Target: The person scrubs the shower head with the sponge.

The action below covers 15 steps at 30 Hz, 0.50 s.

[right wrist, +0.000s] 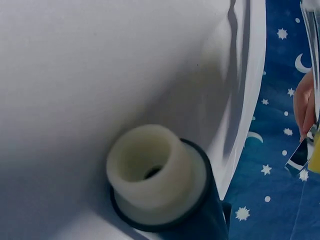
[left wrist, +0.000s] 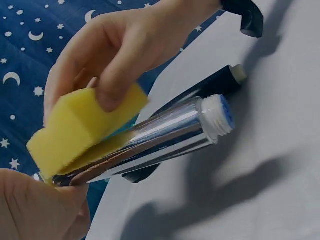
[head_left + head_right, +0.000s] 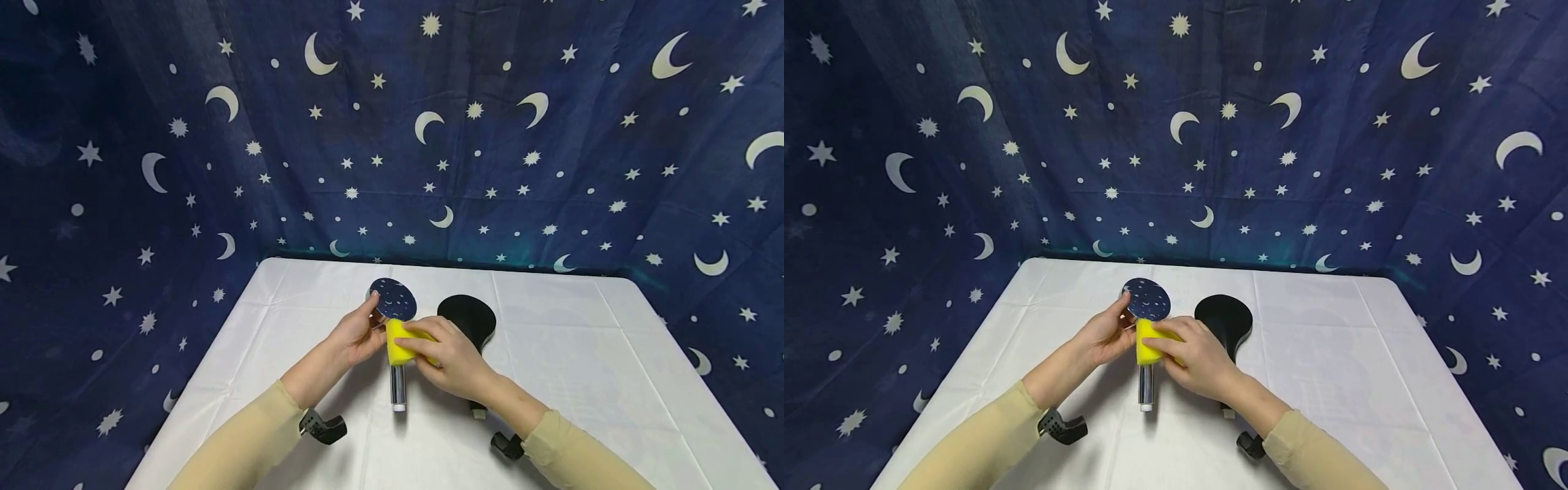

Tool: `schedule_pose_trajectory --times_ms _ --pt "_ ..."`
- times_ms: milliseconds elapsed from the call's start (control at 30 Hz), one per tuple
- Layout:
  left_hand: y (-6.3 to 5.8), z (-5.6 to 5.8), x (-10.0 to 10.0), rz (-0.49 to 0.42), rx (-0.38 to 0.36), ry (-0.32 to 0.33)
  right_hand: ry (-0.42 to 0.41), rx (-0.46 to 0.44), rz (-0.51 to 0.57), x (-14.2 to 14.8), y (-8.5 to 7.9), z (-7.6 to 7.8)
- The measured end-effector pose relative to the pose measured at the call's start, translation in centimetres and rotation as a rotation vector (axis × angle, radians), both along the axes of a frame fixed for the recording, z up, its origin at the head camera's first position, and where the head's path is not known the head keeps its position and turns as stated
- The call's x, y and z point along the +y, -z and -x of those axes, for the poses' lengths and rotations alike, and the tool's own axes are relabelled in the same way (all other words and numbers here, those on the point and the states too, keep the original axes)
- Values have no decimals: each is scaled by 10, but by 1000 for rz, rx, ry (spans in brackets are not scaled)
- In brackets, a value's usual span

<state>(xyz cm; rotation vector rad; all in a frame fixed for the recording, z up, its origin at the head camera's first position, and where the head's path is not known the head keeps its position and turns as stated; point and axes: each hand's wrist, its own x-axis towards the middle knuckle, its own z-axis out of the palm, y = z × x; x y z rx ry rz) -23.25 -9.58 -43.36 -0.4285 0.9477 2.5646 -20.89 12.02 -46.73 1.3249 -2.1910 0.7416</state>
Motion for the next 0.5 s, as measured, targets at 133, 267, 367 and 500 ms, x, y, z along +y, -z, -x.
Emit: schedule_pose_trajectory --times_ms 133,267,367,500 --pt "-2 5 -3 11 -12 -32 -116 30 -17 1 2 -11" --pt "-1 8 -7 109 -15 -41 -190 45 -117 4 4 -26" --pt "1 9 -8 246 -22 -30 -182 54 -178 6 5 -31" --pt "4 7 -8 340 -27 16 -151 62 -176 9 7 -27"
